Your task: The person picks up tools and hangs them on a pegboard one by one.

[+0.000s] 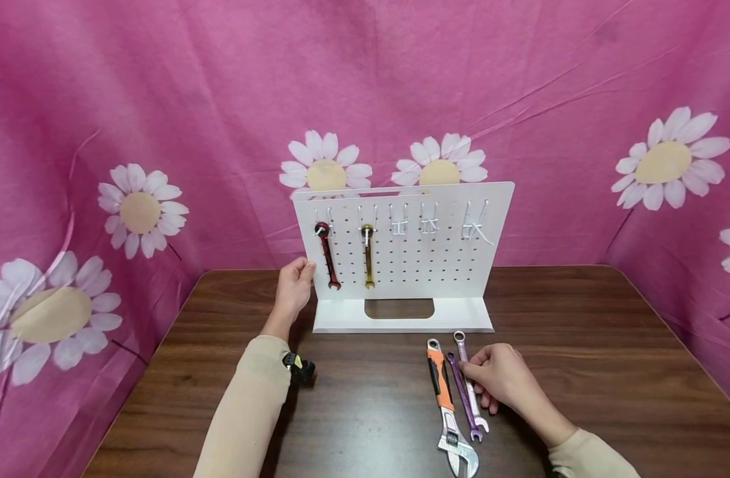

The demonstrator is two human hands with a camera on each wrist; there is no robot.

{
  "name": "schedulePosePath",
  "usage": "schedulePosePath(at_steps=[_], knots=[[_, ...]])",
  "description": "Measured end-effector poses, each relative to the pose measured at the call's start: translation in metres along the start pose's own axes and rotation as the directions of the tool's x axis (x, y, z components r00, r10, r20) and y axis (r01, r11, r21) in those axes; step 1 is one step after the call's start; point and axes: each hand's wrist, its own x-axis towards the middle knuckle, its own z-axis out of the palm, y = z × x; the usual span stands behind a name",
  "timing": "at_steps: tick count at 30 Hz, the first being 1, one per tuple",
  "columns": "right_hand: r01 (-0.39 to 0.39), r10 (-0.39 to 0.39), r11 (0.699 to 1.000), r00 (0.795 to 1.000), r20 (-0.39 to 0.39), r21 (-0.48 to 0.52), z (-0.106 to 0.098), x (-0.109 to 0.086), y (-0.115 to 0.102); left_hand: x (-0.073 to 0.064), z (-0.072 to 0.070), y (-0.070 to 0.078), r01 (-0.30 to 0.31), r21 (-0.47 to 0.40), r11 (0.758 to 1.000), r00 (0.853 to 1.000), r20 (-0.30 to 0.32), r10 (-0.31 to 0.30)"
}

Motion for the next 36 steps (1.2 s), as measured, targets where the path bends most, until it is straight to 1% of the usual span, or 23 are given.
schedulePosePath(at_steps=[6, 12, 15, 19, 24, 26, 28, 32, 34, 36], knots=[[0.021, -0.021, 1.0, 1.0, 0.018, -0.007, 0.001, 0.001, 0.0, -0.001, -0.001, 0.0, -0.003, -0.004, 1.0, 1.0, 0.002, 0.003], [0.053, -0.057, 0.997, 0.996, 0.071, 0.054, -0.004, 0.002, 0.004, -0.001, 0.001, 0.001, 0.001, -0.004, 1.0, 1.0, 0.005, -0.001], [0.076, -0.084, 0.993, 0.993, 0.086, 0.085, -0.006, 0.001, 0.006, -0.001, 0.002, 0.002, -0.003, 0.004, 1.0, 1.0, 0.008, 0.003], [0.094, -0.102, 0.99, 0.992, 0.073, 0.105, -0.009, 0.0, 0.006, -0.001, 0.002, 0.002, -0.008, 0.015, 1.0, 1.0, 0.005, 0.008], [0.129, -0.131, 0.989, 0.991, 0.026, 0.068, -0.013, -0.004, 0.0, 0.0, 0.001, 0.001, -0.014, 0.02, 1.0, 1.0, -0.001, 0.014], [0.152, -0.154, 0.986, 0.988, 0.021, 0.072, -0.016, -0.006, -0.002, 0.0, 0.001, 0.001, -0.017, 0.02, 1.0, 1.0, -0.001, 0.017], [0.163, -0.167, 0.981, 0.985, 0.031, 0.11, -0.018, -0.006, -0.004, 0.0, 0.001, 0.0, -0.018, 0.019, 1.0, 1.0, -0.002, 0.018], [0.16, -0.176, 0.962, 0.983, 0.054, 0.222, -0.021, -0.007, -0.008, 0.0, 0.001, 0.0, -0.017, 0.018, 1.0, 1.0, -0.006, 0.017], [0.157, -0.174, 0.956, 0.984, 0.046, 0.248, -0.022, -0.007, -0.01, 0.0, 0.001, 0.0, -0.017, 0.015, 1.0, 1.0, -0.007, 0.017], [0.16, -0.174, 0.954, 0.984, 0.035, 0.253, -0.023, -0.006, -0.012, 0.0, 0.001, 0.0, -0.015, 0.013, 1.0, 1.0, -0.007, 0.015]])
